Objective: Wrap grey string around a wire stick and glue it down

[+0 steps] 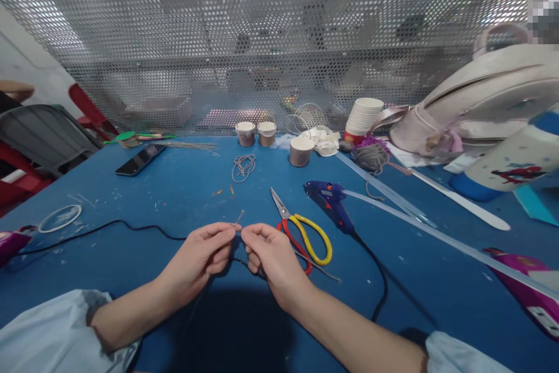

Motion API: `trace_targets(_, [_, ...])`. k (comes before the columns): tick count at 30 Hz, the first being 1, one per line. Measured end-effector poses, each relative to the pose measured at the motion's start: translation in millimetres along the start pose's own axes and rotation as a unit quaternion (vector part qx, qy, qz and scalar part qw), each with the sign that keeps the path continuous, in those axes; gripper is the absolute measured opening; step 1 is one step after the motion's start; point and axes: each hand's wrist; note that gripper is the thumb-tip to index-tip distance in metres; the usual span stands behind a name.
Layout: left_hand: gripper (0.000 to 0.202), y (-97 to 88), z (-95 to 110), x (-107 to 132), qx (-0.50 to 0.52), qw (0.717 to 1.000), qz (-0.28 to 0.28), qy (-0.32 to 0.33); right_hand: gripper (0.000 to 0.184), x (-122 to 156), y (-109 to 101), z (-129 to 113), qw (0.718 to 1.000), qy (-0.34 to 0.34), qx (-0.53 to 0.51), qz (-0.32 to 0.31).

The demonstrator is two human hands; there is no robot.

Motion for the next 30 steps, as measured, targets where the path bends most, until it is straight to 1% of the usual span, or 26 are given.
trace_targets(2, [0.03,-0.2,0,0,0.001,1.0,0.005,0.002,0.027,0,-1,-3,0.996,-0.027,0.08,0.008])
trace_targets(4, [0.03,-0.2,1,0,0.0,1.0,0.011,0.004,0.027,0,-2,-6,0.986,-0.073,0.151,0.016])
trace_targets(6, [0.031,0.0,2,1,-0.004,1.0,0.012,0.006,0.027,-1,-3,-7,0.976,-0.102,0.191,0.016])
trace_targets(10, [0.033,0.1,3,3,-0.012,1.0,0.012,0.008,0.02,-3,-5,-5,0.965,-0.103,0.241,0.006])
trace_targets(13, [0.032,-0.9,3,3,-0.014,1.0,0.013,0.008,0.019,-3,-6,-7,0.947,-0.112,0.3,-0.006])
trace_targets(15, [0.03,-2.6,4,2,-0.013,1.0,0.009,0.011,0.017,1,-6,-14,0.918,-0.15,0.366,-0.014])
trace_targets(18, [0.027,-7.2,6,-1,-0.009,1.0,0.012,0.021,0.02,17,-12,-36,0.844,-0.261,0.468,-0.01])
trace_targets(19, [0.027,-9.3,7,-2,-0.009,1.0,0.016,0.025,0.019,25,-17,-45,0.827,-0.28,0.487,-0.003])
trace_targets(20, [0.027,-11.4,8,-3,-0.01,0.999,0.023,0.03,0.017,33,-25,-54,0.821,-0.274,0.501,0.014])
trace_targets(21, [0.027,-13.5,9,-4,-0.012,0.999,0.027,0.031,0.017,41,-35,-62,0.824,-0.245,0.51,0.037])
trace_targets(22, [0.027,-15.2,10,-5,-0.014,0.999,0.031,0.032,0.019,48,-48,-69,0.819,-0.216,0.528,0.064])
trace_targets(23, [0.026,-16.5,11,-6,-0.016,0.999,0.034,0.032,0.023,54,-62,-76,0.799,-0.174,0.569,0.084])
trace_targets(25, [0.025,-16.9,11,-8,-0.018,0.999,0.038,0.033,0.027,58,-92,-85,0.739,-0.097,0.656,0.119])
trace_targets(26, [0.025,-16.0,11,-8,-0.02,0.999,0.038,0.033,0.029,55,-105,-88,0.707,-0.081,0.686,0.155])
trace_targets(27, [0.025,-14.7,11,-9,-0.023,0.999,0.035,0.031,0.03,50,-116,-91,0.678,-0.08,0.704,0.196])
trace_targets(28, [0.025,-12.9,10,-9,-0.026,0.999,0.031,0.027,0.033,43,-124,-93,0.664,-0.093,0.706,0.23])
trace_targets(29, [0.024,-11.1,9,-9,-0.03,0.999,0.027,0.021,0.035,34,-130,-94,0.672,-0.098,0.695,0.235])
trace_targets(30, [0.024,-9.5,8,-9,-0.035,0.999,0.024,0.013,0.036,24,-133,-95,0.694,-0.095,0.677,0.228])
Point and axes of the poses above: each hand's wrist, its own x-axis away from the middle knuckle, its own y-axis out of the palm, z = x × y
